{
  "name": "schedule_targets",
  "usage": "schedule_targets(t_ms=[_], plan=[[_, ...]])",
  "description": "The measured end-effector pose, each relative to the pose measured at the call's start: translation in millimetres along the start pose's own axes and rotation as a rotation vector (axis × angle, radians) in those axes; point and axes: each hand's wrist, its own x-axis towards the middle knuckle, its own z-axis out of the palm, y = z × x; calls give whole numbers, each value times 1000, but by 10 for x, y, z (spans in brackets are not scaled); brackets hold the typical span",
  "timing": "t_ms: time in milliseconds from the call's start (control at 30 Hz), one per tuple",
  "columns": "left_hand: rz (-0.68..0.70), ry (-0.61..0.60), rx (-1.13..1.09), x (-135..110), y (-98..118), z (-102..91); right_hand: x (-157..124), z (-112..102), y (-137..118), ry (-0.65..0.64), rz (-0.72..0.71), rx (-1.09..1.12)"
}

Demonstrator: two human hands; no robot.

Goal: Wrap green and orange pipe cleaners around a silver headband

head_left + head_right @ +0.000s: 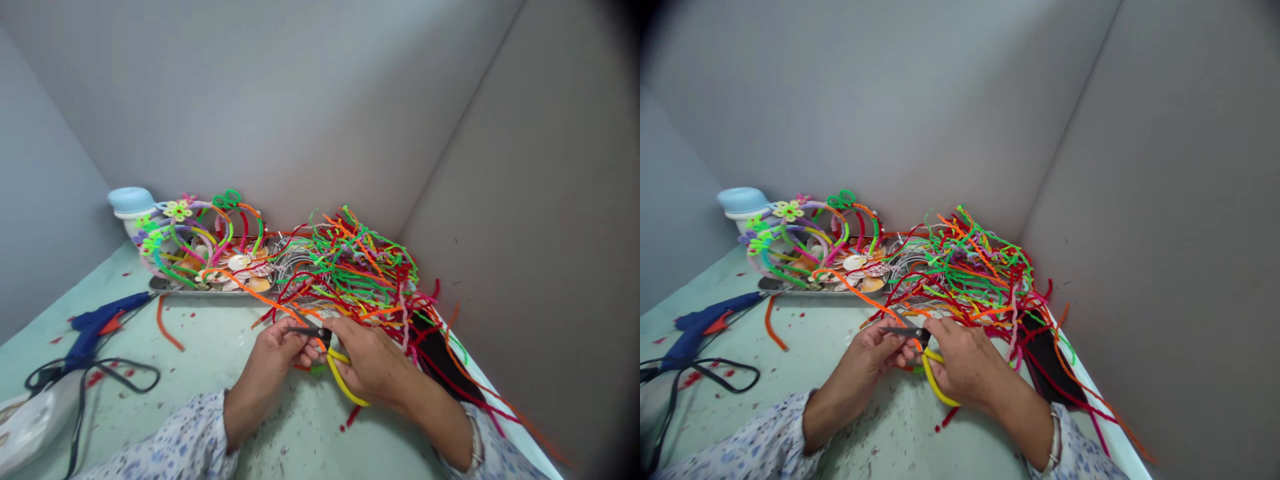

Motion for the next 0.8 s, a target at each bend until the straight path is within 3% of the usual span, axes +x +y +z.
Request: schedule_targets(t_ms=[467,567,667,800], plan=[[-9,16,48,23,-32,-34,20,-7,34,-56,37,68],[-5,31,51,18,-21,-34,30,2,104,24,44,168],[1,55,65,16,-8,-32,54,-31,162,119,142,297],[-5,59,82,11,-6,-21,102,-72,155,195,306,679]])
